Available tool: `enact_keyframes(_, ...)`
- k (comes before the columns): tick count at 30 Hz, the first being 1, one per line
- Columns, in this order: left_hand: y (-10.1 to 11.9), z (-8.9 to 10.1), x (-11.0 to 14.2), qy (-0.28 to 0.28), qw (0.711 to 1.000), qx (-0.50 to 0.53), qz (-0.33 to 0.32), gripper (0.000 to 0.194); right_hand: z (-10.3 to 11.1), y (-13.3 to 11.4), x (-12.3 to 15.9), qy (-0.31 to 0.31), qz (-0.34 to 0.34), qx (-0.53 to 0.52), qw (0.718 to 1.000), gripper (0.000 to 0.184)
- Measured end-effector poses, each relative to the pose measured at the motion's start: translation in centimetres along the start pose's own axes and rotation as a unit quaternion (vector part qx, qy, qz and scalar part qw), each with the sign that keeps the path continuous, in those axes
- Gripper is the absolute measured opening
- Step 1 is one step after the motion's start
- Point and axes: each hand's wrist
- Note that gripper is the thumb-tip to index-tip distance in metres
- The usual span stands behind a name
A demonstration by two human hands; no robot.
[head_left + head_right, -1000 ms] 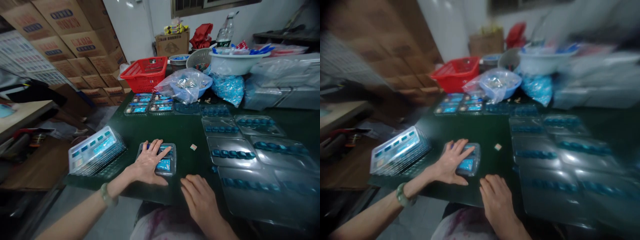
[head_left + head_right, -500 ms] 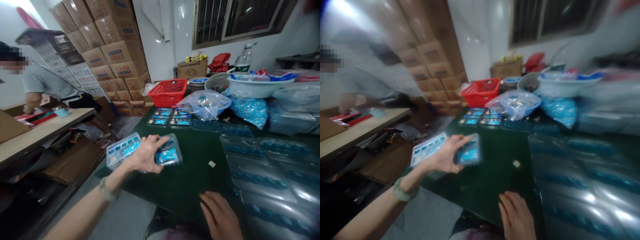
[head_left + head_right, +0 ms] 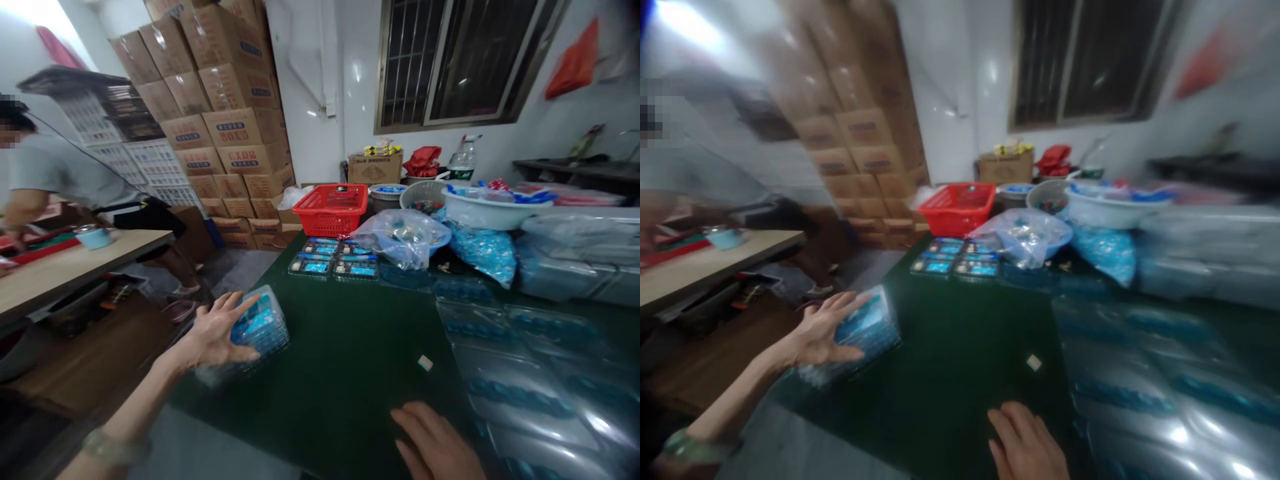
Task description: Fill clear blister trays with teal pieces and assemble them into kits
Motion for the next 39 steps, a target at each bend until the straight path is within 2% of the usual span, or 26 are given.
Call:
enact_keyframes(2, -0.2, -0.1, 0.3, 0.027, 1.000, -0.016, -0.004, 0.093, 0.7, 0.7, -4.1, -0.046, -0.035, -0.010, 0.998, 0.026)
enact_keyframes(4, -0.2, 0.0, 0.8, 0.070, 0.997, -0.025, -0.002, 0.088, 0.1, 2.4, -8.8, -0.084, -0.066, 0.001, 0.994, 0.028)
enact_keyframes(8, -0.6, -0.4, 2.3, 0.150, 0.988, -0.026, 0.009, 0.078, -3.9, 7.7, -17.1, -0.107, -0.105, 0.061, 0.987, 0.032)
enact_keyframes(11, -1.1, -1.3, 3.4, 0.192, 0.981, -0.029, 0.029, 0.069, -7.1, 11.2, -20.7, -0.109, -0.130, 0.092, 0.981, 0.039)
enact_keyframes(14, -1.0, -1.9, 4.3, 0.252, 0.967, -0.008, 0.046, 0.061, -8.8, 12.7, -21.7, -0.111, -0.132, 0.113, 0.979, 0.039)
enact_keyframes(16, 0.0, -1.9, 4.8, 0.278, 0.960, 0.022, 0.037, 0.058, -9.1, 12.7, -21.2, -0.110, -0.123, 0.124, 0.979, 0.034)
enact_keyframes(19, 3.3, -1.6, 5.2, 0.272, 0.958, 0.088, -0.031, 0.060, -8.5, 11.7, -19.5, -0.107, -0.103, 0.137, 0.979, 0.029)
enact_keyframes(22, 7.7, -1.4, 5.1, 0.220, 0.957, 0.150, -0.116, 0.062, -7.3, 9.7, -17.2, -0.104, -0.072, 0.139, 0.982, 0.023)
enact_keyframes(25, 11.7, -1.7, 4.7, 0.152, 0.962, 0.177, -0.140, 0.052, -5.7, 7.2, -14.4, -0.103, -0.039, 0.131, 0.985, 0.020)
enact_keyframes(27, 13.7, -2.2, 4.4, 0.108, 0.965, 0.184, -0.152, 0.045, -4.7, 5.3, -12.1, -0.106, -0.024, 0.122, 0.987, 0.018)
enact_keyframes(30, 15.3, -3.6, 4.6, 0.071, 0.963, 0.194, -0.170, 0.043, -3.0, 2.4, -8.3, -0.103, -0.015, 0.101, 0.989, 0.015)
enact_keyframes(35, 16.7, -6.1, 6.2, 0.043, 0.957, 0.194, -0.211, 0.040, 0.1, -2.3, -2.9, -0.079, -0.013, 0.038, 0.996, 0.013)
enact_keyframes(37, 17.3, -6.8, 6.9, 0.046, 0.955, 0.191, -0.222, 0.039, 1.4, -3.1, -1.6, -0.076, -0.026, 0.012, 0.997, 0.016)
enact_keyframes(39, 17.8, -7.3, 7.4, 0.060, 0.953, 0.198, -0.221, 0.037, 2.5, -2.8, -0.7, -0.064, -0.049, -0.003, 0.997, 0.021)
Point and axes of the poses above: each hand's wrist, its own x-axis away from the middle knuckle, its own z-axis out of the back of the hand, y = z × x, and after that the axes turned 11 degrees about z, right-handed
